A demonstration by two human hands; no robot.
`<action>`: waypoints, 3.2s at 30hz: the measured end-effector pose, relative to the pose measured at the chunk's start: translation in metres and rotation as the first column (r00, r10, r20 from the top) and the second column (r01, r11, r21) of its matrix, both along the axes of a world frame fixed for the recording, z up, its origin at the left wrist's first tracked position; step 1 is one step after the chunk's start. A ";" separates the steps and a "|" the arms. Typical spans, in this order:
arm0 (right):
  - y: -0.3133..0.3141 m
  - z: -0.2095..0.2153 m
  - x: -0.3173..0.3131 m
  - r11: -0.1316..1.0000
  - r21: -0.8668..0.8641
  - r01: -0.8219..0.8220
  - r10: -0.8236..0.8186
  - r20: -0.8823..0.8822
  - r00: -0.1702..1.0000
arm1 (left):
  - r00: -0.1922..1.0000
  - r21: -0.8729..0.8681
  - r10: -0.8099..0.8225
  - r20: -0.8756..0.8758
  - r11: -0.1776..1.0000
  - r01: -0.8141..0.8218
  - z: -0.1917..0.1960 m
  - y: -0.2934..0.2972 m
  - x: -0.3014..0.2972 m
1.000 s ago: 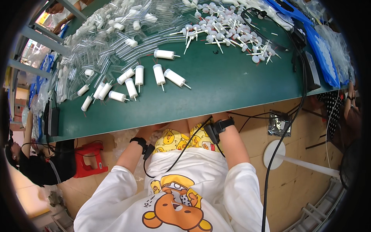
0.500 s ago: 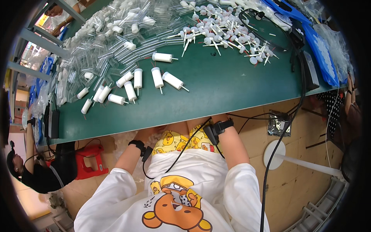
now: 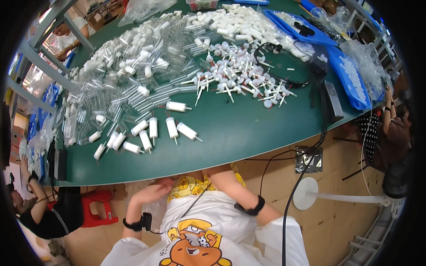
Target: The person assembles components by hand by inserting a white cylinder into a clear tube, fitting a white cap with wires onto it, and placing the unit on the table. They then pour more white cylinders from a bag onto the table and repeat the assembly process.
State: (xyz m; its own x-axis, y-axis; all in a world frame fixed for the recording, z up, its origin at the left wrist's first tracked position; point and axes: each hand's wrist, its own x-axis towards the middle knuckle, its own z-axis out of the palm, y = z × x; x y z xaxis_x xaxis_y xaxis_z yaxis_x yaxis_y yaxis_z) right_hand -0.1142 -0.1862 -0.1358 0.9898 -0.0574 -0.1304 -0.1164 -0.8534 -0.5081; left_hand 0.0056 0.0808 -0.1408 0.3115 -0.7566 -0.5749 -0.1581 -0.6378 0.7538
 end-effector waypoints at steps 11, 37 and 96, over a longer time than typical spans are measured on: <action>-0.028 0.124 -0.029 0.972 0.214 -0.098 -0.037 0.552 0.833 | 0.675 -0.656 0.725 0.137 0.577 -0.486 0.152 -0.023 -0.001; -0.125 0.105 0.025 0.700 -0.051 0.712 -0.519 0.648 0.557 | 0.558 -0.708 0.768 0.315 0.582 -0.401 0.124 -0.060 0.001; -0.145 0.117 0.004 0.683 0.088 0.725 -0.590 0.652 0.476 | 0.552 -0.526 0.563 0.615 0.814 -0.245 0.139 -0.094 0.004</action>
